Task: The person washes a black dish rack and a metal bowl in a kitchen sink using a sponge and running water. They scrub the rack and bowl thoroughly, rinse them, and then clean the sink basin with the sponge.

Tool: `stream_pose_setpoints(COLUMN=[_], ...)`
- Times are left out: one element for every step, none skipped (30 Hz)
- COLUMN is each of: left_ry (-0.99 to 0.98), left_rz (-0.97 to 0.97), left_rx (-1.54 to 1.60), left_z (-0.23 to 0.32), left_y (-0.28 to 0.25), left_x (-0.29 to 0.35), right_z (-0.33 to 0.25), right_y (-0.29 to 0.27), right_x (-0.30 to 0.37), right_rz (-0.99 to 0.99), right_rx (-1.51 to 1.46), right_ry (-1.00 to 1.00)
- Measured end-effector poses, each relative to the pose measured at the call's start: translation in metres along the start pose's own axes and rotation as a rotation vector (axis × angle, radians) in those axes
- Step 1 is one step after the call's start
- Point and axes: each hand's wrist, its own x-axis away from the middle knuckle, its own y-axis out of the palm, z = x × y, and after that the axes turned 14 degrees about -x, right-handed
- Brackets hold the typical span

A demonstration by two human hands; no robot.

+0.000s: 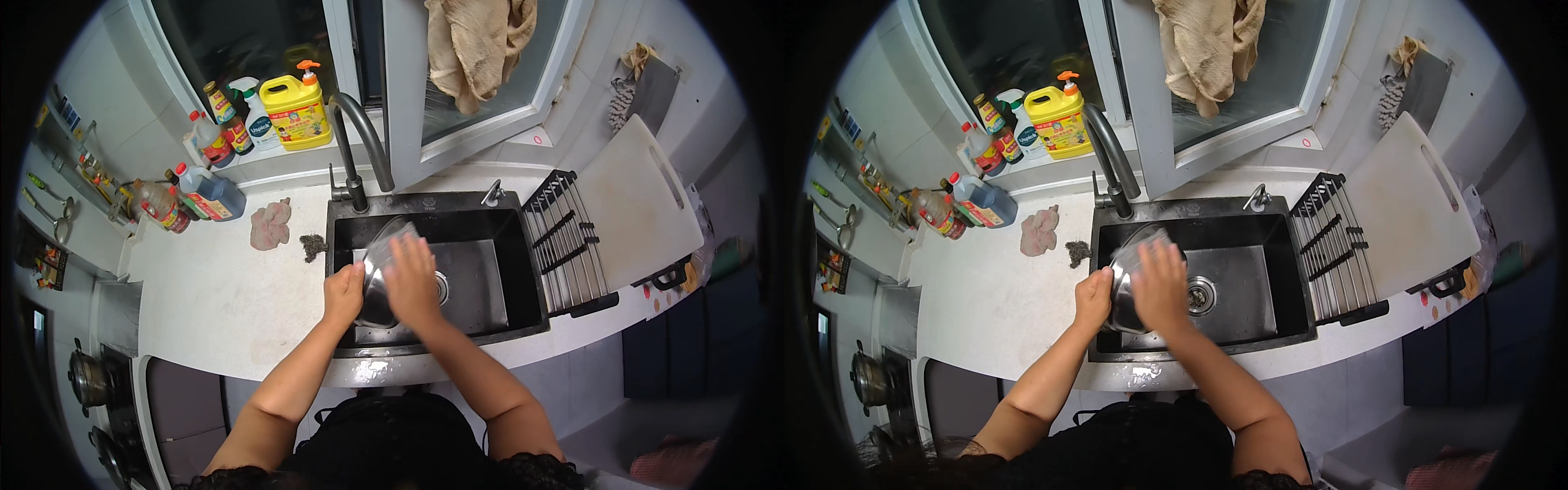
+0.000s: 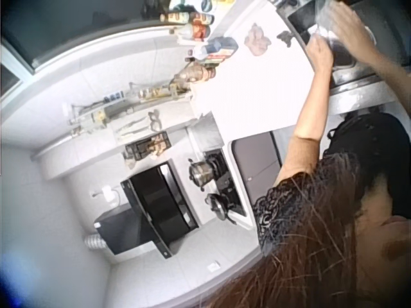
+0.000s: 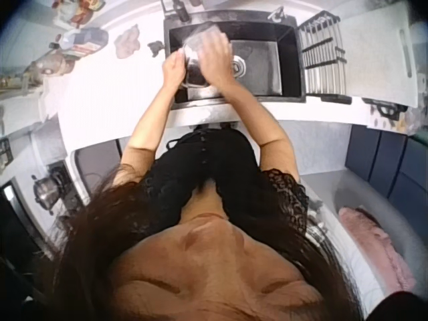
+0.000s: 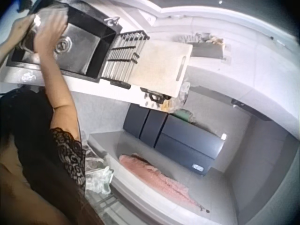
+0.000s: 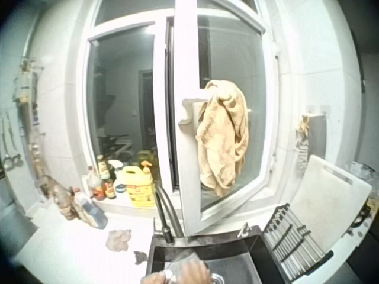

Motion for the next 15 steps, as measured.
stream_pose_setpoints(left_ry=[0.096, 0.015, -0.072, -0.152, -0.217, -0.261, -0.304, -0.354, -0.413, -0.455, -0.486, -0.513, -0.573, -0.592, -0.612], left_rz=[0.006, -0.039, -0.082, -0.119, -0.045, -0.04, -0.034, -0.023, -0.007, 0.024, 0.033, 0.046, 0.04, 0.042, 0.045], left_rx=[0.043, 0.194, 0.344, 0.495, 0.619, 0.605, 0.59, 0.567, 0.59, 0.594, 0.611, 0.628, 0.632, 0.645, 0.657], left_z=[-0.014, -0.01, -0.001, 0.008, 0.021, 0.017, 0.01, 0.005, 0.008, 0.002, 0.001, 0.0, 0.005, 0.001, -0.005], left_y=[0.003, 0.002, -0.006, -0.013, -0.015, -0.015, -0.015, -0.017, -0.017, -0.019, -0.013, -0.01, -0.015, -0.015, -0.014], left_x=[0.003, 0.004, 0.008, 0.007, 0.006, 0.001, -0.005, -0.009, -0.012, -0.011, -0.012, -0.013, -0.014, -0.014, -0.013], right_z=[0.034, 0.07, 0.079, 0.085, 0.09, 0.091, 0.089, 0.086, 0.084, 0.049, 0.027, 0.012, 0.002, -0.007, -0.011], right_y=[0.002, -0.002, -0.016, -0.028, -0.031, -0.024, -0.01, 0.008, 0.021, 0.025, 0.033, 0.038, 0.032, 0.026, 0.024], right_x=[-0.013, -0.025, -0.034, -0.041, -0.036, -0.027, -0.016, -0.004, 0.004, 0.009, 0.017, 0.023, 0.024, 0.026, 0.027], right_rz=[0.022, 0.042, 0.026, 0.01, 0.054, 0.175, 0.288, 0.387, 0.299, 0.223, 0.17, 0.118, 0.062, 0.005, -0.054], right_rx=[-0.203, -0.407, -0.815, -1.221, -1.349, -1.309, -1.263, -1.217, -0.509, -0.235, -0.217, -0.203, -0.179, -0.153, -0.128], right_ry=[0.112, 0.229, 0.618, 1.0, 1.212, 1.062, 0.908, 0.762, 0.454, 0.321, 0.293, 0.26, 0.226, 0.194, 0.161])
